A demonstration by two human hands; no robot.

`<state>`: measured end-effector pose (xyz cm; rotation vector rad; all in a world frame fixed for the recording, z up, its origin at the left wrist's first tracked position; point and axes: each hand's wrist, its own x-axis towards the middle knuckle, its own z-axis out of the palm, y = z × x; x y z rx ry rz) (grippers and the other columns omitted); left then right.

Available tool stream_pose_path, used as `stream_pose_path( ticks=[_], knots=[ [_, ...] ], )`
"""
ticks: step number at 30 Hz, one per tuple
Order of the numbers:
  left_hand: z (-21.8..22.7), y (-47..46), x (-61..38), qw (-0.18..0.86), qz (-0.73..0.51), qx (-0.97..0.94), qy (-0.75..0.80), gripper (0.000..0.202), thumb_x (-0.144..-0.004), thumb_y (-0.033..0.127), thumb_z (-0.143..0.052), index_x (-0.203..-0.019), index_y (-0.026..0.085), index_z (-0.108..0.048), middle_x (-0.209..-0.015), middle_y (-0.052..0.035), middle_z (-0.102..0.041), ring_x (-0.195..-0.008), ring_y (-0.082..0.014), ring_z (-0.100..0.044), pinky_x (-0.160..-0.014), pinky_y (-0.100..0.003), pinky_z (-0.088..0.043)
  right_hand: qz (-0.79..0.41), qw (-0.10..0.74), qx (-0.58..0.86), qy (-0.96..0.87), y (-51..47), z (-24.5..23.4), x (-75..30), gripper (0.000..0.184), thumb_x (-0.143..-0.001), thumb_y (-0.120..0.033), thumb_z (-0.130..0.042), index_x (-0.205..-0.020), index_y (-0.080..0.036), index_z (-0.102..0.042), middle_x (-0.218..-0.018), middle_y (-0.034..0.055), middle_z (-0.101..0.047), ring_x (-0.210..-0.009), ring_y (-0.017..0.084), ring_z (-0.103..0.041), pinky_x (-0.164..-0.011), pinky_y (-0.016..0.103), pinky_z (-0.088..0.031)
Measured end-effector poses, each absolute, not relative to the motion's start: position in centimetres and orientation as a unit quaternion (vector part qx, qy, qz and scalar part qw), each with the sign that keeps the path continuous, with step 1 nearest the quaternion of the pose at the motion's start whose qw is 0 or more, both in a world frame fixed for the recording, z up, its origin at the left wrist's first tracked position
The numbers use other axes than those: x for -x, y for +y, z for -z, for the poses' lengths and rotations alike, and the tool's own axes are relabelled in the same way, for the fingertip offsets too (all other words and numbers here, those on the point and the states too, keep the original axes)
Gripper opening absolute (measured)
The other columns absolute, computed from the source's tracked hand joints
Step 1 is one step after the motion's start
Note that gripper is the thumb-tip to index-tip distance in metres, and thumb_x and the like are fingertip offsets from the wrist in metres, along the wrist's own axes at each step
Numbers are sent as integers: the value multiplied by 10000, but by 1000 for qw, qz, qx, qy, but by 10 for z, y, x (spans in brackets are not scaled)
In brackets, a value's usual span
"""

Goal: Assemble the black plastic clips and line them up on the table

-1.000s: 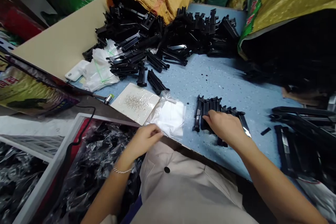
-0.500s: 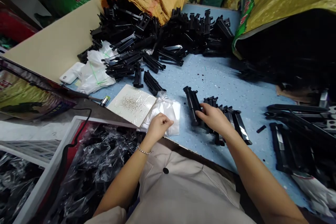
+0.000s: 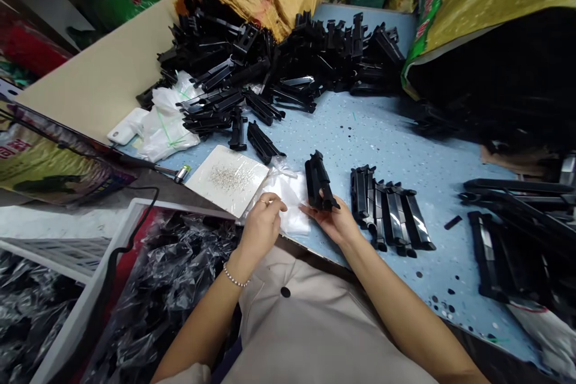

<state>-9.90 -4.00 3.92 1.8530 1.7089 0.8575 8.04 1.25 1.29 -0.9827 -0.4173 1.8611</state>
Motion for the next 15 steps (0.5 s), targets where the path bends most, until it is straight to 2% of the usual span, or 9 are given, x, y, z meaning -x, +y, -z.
stream_pose_path(
  ticks=[2,4,6,8,11,13,15],
  knots=[
    [-42,-43,103,213,-242,-718,617,392,-751,-40,-429,-971,171,-676,-1047,-96,-621,-981,-211,-598,-899,-379,-505,-752,482,404,-196,14,-15,-83,242,-648,-363,-823,-710,-210,-646,-702,-39,-619,-676,137,-585,-816,403,-552],
    [-43,-42,104,230,-217,-723,614,472,-756,-30,-423,-1123,164,-646,-1148,-113,-608,-1021,-216,-596,-927,-379,-503,-748,480,407,-212,14,-23,-86,218,-683,-363,-798,-716,-209,-646,-715,-39,-608,-670,125,-571,-824,373,-547],
    [-41,-38,104,261,-233,-705,617,563,-760,-6,-434,-1282,166,-554,-1287,-125,-544,-984,-189,-608,-927,-351,-508,-751,476,409,-207,8,-34,-94,178,-726,-344,-764,-741,-209,-648,-722,-31,-601,-684,124,-572,-798,335,-551],
    [-38,-34,103,291,-253,-684,619,650,-745,12,-456,-1370,188,-468,-1369,-131,-477,-865,-147,-614,-890,-326,-522,-783,445,396,-177,-4,-44,-105,156,-761,-333,-724,-822,-203,-660,-746,-8,-609,-710,134,-581,-696,278,-557],
    [-34,-29,106,326,-271,-663,617,705,-725,33,-489,-1403,214,-423,-1392,-136,-448,-712,-103,-576,-814,-314,-540,-890,309,323,-88,-28,-50,-121,258,-791,-354,-678,-954,-155,-654,-717,16,-593,-649,110,-552,-507,164,-496],
    [-34,-29,109,334,-275,-656,618,735,-707,24,-492,-1413,212,-413,-1406,-145,-432,-701,-101,-571,-780,-310,-543,-940,208,269,-27,-39,-44,-125,300,-795,-365,-672,-958,-115,-642,-666,7,-562,-577,74,-505,-452,101,-445],
    [-40,-32,109,328,-267,-663,617,768,-711,16,-478,-1444,217,-373,-1438,-153,-400,-708,-104,-578,-763,-311,-543,-954,169,246,-7,-41,-34,-121,304,-808,-367,-660,-944,-97,-630,-640,-6,-536,-531,54,-467,-441,76,-429]
  ],
)
